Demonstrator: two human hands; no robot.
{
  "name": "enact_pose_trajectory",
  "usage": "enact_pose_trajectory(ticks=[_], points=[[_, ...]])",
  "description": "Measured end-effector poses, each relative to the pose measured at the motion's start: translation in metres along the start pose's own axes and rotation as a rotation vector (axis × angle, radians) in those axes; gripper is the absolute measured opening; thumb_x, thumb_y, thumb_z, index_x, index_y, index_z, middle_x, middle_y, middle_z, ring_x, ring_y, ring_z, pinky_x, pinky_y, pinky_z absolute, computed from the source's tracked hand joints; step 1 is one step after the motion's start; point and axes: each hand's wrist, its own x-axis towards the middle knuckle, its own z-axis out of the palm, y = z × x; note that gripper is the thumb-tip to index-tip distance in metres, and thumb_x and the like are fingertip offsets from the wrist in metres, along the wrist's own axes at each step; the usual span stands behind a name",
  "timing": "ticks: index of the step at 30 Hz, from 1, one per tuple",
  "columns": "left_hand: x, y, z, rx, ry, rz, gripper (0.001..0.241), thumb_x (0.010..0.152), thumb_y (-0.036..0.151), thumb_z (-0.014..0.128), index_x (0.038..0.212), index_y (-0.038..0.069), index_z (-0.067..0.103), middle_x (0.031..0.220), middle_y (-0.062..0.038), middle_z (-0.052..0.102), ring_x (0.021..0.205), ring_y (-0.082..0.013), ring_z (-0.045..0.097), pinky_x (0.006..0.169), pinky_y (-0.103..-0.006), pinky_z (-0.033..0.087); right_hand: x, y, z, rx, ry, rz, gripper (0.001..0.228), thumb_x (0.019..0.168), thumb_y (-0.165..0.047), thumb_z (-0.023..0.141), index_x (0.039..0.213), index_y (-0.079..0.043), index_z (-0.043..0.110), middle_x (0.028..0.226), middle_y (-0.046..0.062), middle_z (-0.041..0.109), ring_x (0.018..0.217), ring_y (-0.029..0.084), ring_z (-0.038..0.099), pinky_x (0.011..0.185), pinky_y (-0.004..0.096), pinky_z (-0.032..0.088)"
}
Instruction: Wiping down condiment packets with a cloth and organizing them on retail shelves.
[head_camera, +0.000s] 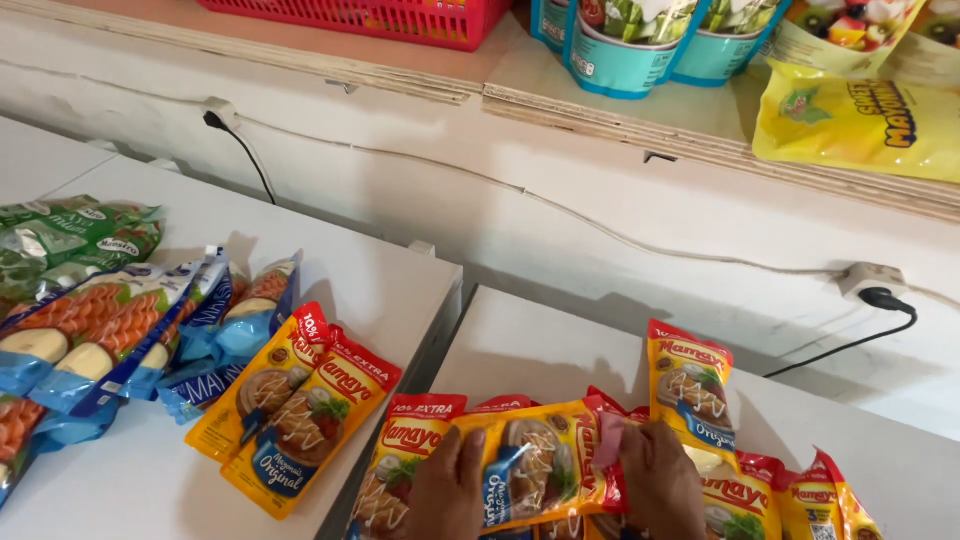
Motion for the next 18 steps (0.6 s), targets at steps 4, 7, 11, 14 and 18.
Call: enact_pose_trajectory(ticks=[4,7,11,14,18], points=[[-0.017,0.034,-0.032,0.036,-0.046,0.166,0.041,0.099,0.047,0.053,0.098,0.007,0.063,0.082,-0.021,0.069,0.079,-0.0355,0.072,0.072,-0.0467,0.051,0.014,-0.054,-0.033,0.467,0.048,0.236,0.024,0.104,-0.030,0.058,0.100,-0.005,0.059,0.075,0.012,0.064,0.057,0.023,0.059,0.053,0.038,0.048],[-0.013,0.048,-0.061,0.044,-0.086,0.693,0.038,0.094,0.044,0.060,0.096,0.006,0.064,0.085,-0.017,0.068,0.080,-0.0350,0.070,0.072,-0.0460,0.052,0.019,-0.077,-0.055,0.674,0.275,0.205,0.025,0.111,-0.027,0.057,0.108,-0.003,0.057,0.082,0.010,0.062,0.063,0.017,0.053,0.056,0.034,0.045],[-0.012,0.055,-0.057,0.076,-0.162,1.014,0.039,0.091,0.044,0.066,0.091,0.006,0.065,0.086,-0.014,0.068,0.080,-0.0348,0.069,0.073,-0.0459,0.053,0.004,-0.060,-0.026,0.500,0.021,0.040,0.017,0.101,-0.021,0.058,0.102,-0.004,0.061,0.082,0.007,0.071,0.073,0.016,0.067,0.067,0.030,0.054],[-0.003,0.038,-0.009,0.187,-0.211,0.502,0.046,0.094,0.050,0.063,0.087,0.005,0.066,0.081,-0.016,0.068,0.080,-0.0357,0.069,0.076,-0.0471,0.055,-0.027,-0.056,0.011,0.237,-0.052,-0.212,0.015,0.090,-0.021,0.064,0.095,-0.007,0.063,0.084,0.011,0.073,0.082,0.024,0.071,0.076,0.037,0.056],[0.002,0.017,0.035,0.190,0.040,0.115,0.046,0.091,0.051,0.065,0.087,0.005,0.065,0.082,-0.017,0.070,0.085,-0.0391,0.070,0.078,-0.0499,0.055,-0.043,-0.060,0.013,0.014,-0.034,-0.517,0.018,0.084,-0.026,0.074,0.097,-0.015,0.070,0.087,0.012,0.069,0.084,0.031,0.068,0.076,0.044,0.054]])
